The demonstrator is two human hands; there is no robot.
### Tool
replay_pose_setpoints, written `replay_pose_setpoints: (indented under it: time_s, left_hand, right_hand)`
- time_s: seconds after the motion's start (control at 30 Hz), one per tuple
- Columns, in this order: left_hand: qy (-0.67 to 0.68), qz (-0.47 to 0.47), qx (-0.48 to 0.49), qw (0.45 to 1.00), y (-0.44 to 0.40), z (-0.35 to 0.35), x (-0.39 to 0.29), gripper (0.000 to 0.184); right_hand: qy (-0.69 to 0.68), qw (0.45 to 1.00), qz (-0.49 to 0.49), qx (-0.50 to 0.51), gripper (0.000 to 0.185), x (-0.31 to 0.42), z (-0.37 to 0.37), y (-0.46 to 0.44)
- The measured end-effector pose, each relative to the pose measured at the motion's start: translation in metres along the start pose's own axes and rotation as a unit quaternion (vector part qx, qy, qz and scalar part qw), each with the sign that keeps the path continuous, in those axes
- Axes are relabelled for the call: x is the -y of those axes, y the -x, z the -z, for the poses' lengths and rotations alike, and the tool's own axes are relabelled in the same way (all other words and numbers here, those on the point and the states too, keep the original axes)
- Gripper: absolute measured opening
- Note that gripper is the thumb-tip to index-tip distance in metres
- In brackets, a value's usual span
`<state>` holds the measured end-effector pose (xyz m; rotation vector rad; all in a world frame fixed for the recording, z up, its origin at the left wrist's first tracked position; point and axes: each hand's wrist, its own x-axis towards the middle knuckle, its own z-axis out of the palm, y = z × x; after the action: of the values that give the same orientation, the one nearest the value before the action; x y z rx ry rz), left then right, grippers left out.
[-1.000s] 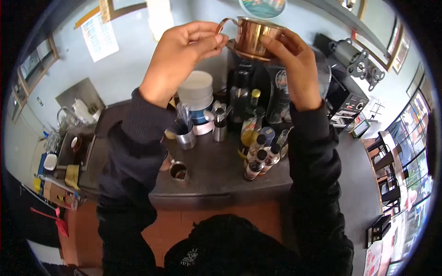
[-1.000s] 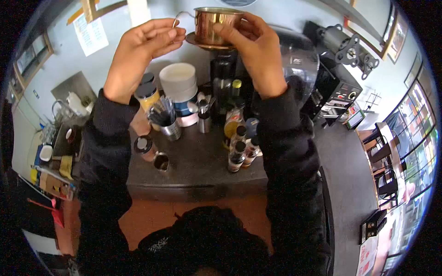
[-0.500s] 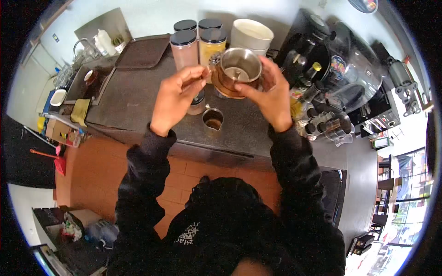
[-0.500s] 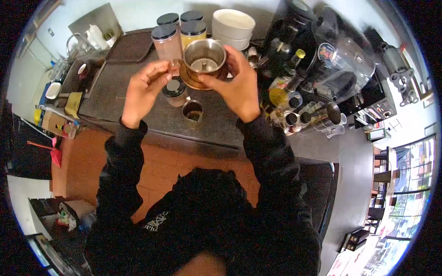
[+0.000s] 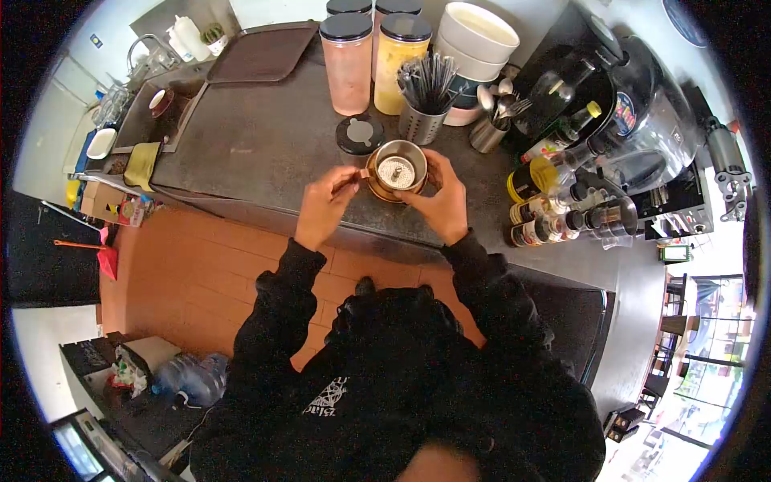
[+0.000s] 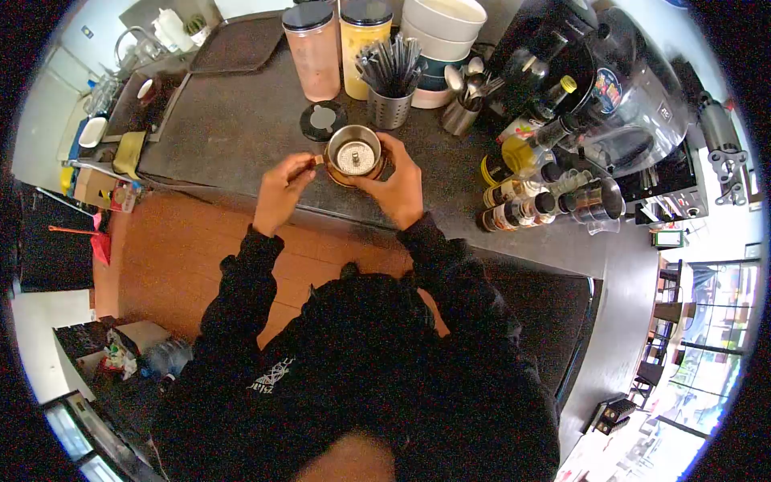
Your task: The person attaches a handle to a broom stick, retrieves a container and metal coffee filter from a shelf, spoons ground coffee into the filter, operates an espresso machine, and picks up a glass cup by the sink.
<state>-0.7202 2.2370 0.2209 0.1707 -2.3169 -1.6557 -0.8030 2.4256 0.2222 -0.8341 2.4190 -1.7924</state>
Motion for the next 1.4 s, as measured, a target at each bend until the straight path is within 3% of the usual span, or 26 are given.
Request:
replay_pose_setpoints:
  time_s: [0.2,0.93,1.0,1.4]
  left_hand:
    - [-0.024,0.046,0.034,0.998,-0.005,-0.003,0.010,0.026]
    - [-0.020,0.014,0.045,0.999,-0.004,-0.004,0.012,0.026]
    - [-0.013,0.048,0.059,0.997,-0.004,-0.002,0.010,0.029]
    - [0.022,-0.028,0.041,0.999,-0.021,0.016,-0.031,0.029]
  right_hand:
    - [0.019,0.999,-0.025,-0.007,0.068,-0.006,0.000,0.002]
    - [0.013,0.999,-0.032,-0.014,0.069,-0.016,-0.002,0.009]
    - [0.030,0.999,-0.025,-0.016,0.070,-0.015,-0.002,0.010]
    - [0.080,0.994,0.031,-0.071,0.067,0.005,0.023,0.010]
